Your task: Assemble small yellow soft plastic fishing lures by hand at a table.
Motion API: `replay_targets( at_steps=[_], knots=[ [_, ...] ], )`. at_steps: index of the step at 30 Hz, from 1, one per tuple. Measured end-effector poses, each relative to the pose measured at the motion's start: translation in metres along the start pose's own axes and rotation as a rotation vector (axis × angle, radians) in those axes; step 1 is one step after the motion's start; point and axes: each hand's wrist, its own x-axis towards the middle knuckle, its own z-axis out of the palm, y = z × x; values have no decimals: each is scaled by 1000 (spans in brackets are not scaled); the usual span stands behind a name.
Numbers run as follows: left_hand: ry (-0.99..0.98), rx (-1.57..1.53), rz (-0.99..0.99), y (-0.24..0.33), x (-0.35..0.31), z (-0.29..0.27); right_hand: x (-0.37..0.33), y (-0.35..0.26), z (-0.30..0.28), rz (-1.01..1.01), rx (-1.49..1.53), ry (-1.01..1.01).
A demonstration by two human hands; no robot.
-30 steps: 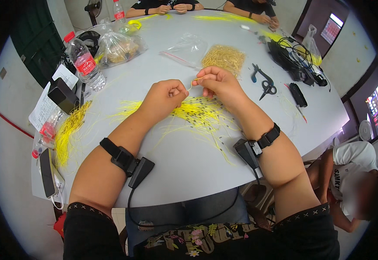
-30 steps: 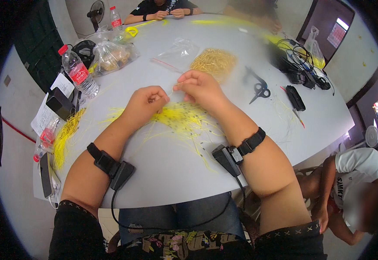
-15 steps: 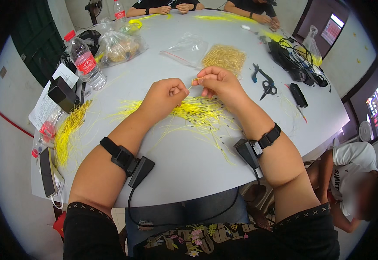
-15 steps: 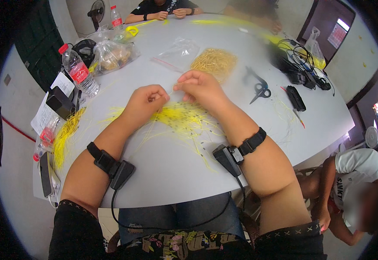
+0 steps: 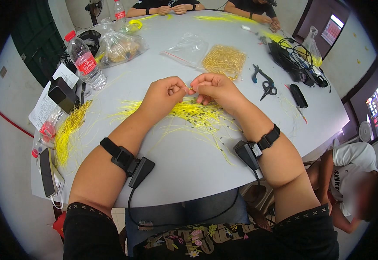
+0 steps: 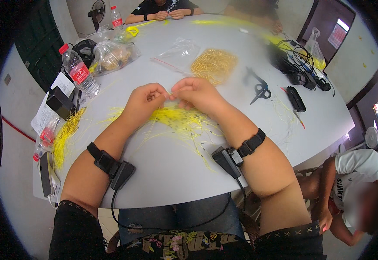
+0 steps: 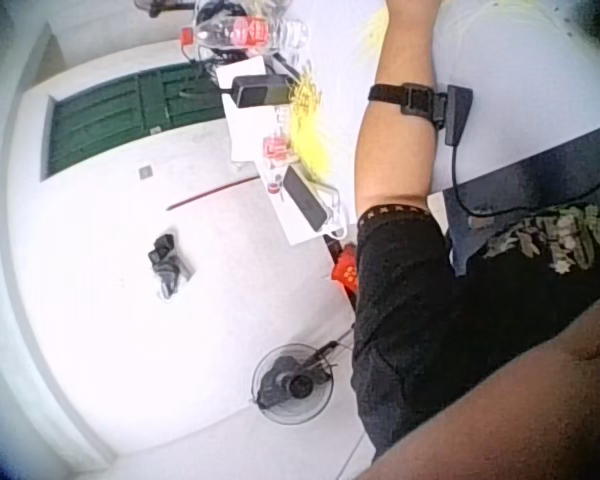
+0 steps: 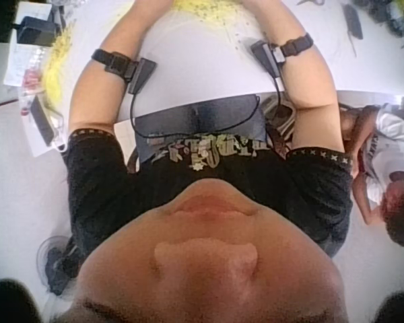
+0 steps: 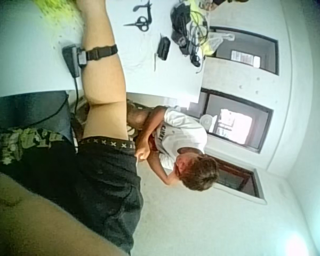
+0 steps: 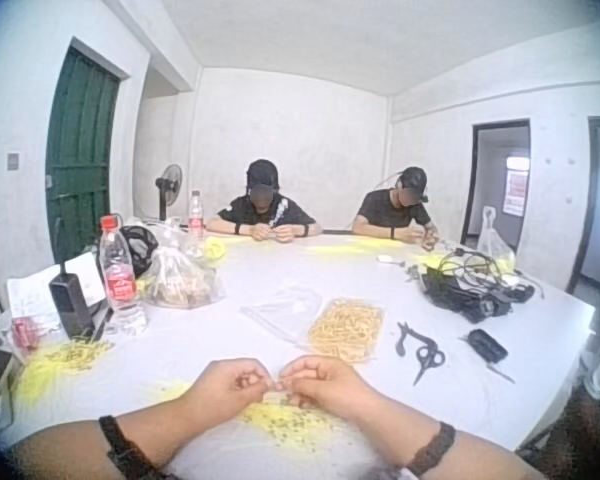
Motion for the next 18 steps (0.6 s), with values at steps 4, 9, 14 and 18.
replay_targets(
  at_steps=[4,9,14,18],
  knots=[
    [15,18,9,4,0,1,0,1,-2,-13,53,26],
    [13,78,-11,7,0,0,2,5,-4,-26,107,40],
    [60,50,5,4,0,0,1,2,-2,-2,49,30],
    [69,24,20,2,1,0,-1,1,1,16,43,10]
  ],
)
